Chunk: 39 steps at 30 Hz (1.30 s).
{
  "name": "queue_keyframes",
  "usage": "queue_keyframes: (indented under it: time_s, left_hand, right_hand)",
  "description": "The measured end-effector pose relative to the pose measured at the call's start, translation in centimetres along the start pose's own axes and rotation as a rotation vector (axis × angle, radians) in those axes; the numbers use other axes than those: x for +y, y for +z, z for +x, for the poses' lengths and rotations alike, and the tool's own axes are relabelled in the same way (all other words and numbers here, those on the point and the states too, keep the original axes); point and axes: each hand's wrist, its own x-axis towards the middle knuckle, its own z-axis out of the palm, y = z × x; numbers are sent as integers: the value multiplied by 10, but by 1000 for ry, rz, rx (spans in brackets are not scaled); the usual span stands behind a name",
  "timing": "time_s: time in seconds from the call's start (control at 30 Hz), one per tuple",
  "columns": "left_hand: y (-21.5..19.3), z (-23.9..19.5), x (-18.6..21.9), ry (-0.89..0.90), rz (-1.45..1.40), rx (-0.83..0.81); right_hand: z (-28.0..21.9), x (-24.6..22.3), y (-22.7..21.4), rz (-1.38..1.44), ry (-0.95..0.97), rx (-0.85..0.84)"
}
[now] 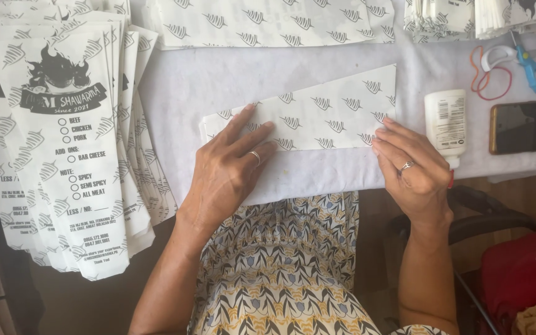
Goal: Applying glue to paper wrappers and folding them to assemble packaging
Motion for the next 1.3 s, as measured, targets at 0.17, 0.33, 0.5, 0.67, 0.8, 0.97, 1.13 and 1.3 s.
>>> queue_keyframes:
  time_s: [0.17, 0.33, 0.5, 0.67, 0.8, 0.97, 1.13, 1.3]
  left_hand:
    - [1, -1, 0, 14, -29, 26]
    - [0, 2, 17, 61, 37, 31]
    - [6, -15, 47, -40, 226, -111]
    - [13, -31, 44, -54, 310, -199]
    - [22, -36, 45, -96, 321, -229]
    - [18, -35, 47, -88, 273, -173]
    - [19, -41, 42, -101, 119, -107]
    - [10, -41, 32, -282, -80, -31]
  right_hand:
    - [-4, 2, 3, -11, -12, 19]
    - [-3, -1, -1, -37, -5, -16]
    - [-11, -1, -5, -168, 17, -191]
    - [-1, 3, -1, -80, 26, -169]
    - [19, 3, 13, 59, 11, -88]
    - [37, 15, 19, 163, 5, -229]
    - [38, 26, 18, 48, 88, -443]
    - [38, 34, 17, -89, 233, -665]
